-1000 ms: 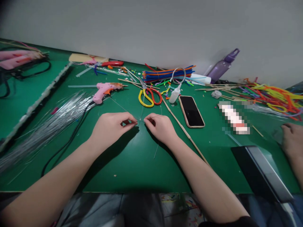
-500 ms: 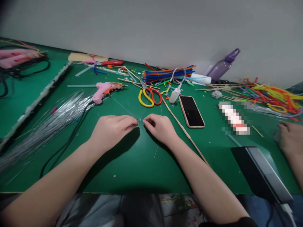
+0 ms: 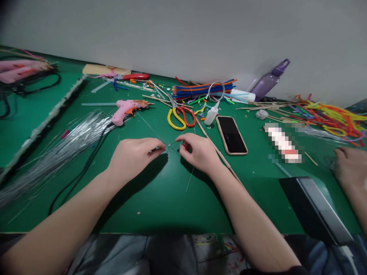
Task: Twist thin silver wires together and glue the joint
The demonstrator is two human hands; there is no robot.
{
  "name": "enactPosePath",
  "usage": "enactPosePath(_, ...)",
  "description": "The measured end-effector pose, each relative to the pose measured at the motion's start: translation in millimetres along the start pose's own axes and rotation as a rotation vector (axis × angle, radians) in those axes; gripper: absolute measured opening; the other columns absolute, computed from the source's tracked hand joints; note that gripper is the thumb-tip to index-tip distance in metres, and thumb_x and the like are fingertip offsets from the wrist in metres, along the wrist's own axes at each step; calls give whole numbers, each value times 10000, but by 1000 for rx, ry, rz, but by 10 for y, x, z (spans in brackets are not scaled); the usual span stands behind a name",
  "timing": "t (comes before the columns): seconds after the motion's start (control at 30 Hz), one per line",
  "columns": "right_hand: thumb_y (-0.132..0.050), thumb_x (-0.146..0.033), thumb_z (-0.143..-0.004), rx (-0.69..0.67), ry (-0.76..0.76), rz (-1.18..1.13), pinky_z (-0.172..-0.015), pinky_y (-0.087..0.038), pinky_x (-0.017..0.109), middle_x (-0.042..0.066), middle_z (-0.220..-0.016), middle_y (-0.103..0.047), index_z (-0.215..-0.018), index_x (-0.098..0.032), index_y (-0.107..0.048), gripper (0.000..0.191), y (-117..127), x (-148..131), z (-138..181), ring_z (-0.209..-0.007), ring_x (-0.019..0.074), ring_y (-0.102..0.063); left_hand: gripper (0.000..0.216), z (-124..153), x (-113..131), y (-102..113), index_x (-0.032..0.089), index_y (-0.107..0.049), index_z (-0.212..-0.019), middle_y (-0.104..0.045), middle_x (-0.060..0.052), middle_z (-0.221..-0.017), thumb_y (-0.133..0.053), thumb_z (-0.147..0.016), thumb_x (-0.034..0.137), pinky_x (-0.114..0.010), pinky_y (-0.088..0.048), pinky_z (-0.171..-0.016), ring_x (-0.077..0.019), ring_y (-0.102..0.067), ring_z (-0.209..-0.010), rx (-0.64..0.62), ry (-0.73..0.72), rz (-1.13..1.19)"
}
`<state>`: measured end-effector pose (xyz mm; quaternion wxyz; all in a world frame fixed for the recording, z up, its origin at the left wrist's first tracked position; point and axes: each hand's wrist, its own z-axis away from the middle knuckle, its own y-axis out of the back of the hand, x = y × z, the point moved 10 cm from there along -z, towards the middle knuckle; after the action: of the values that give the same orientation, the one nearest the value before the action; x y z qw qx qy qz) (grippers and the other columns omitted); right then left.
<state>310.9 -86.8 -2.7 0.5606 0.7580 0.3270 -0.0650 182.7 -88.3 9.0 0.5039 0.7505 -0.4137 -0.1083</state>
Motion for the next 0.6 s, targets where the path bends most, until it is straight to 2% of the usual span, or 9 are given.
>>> enactPosePath(0.13, -530, -185, -868, 134, 100, 106, -731, -513, 309, 52, -867, -662, -1072, -178, -605, 217, 170, -27, -9, -771, 163, -616, 105, 8, -4, -3, 219, -644, -821, -733, 49, -816, -554, -876, 218, -254, -349, -553, -143, -665, -685, -15, 0, -3)
enactPosePath(0.23, -514, -169, -894, 120, 248, 146, -899, -501, 391, 83, -1061, -666, -1136, -205, -578, 253, 136, -106, -15, -1007, 205, -604, 98, 6, -6, -4, 222, -643, -826, -734, 53, -826, -558, -874, 212, -250, -358, -564, -142, -670, -701, -17, 2, 5)
enactPosePath(0.3, -502, -156, -900, 87, 304, 208, -1007, -445, 450, 77, -1151, -655, -1174, -217, -567, 288, 66, -121, -18, -1118, 217, -570, 98, 1, -6, -1, 224, -643, -824, -734, 58, -825, -559, -872, 208, -249, -362, -569, -141, -672, -703, -11, 3, 8)
enactPosePath(0.4, -497, -161, -901, 13, 321, 313, -1133, -291, 535, 50, -1247, -626, -1221, -228, -551, 332, -64, -102, -22, -1234, 228, -509, 93, -2, -14, -5, 225, -640, -815, -733, 65, -818, -564, -868, 212, -249, -363, -564, -139, -673, -696, -12, 6, 13)
enactPosePath(0.6, -562, -346, -869, -102, 272, 333, -1178, -92, 593, 63, -1300, -589, -1240, -208, -551, 396, -154, -104, 3, -1321, 261, -423, 90, 0, -32, -5, 225, -640, -823, -734, 58, -832, -562, -868, 217, -248, -360, -558, -139, -673, -701, -20, 14, 8)
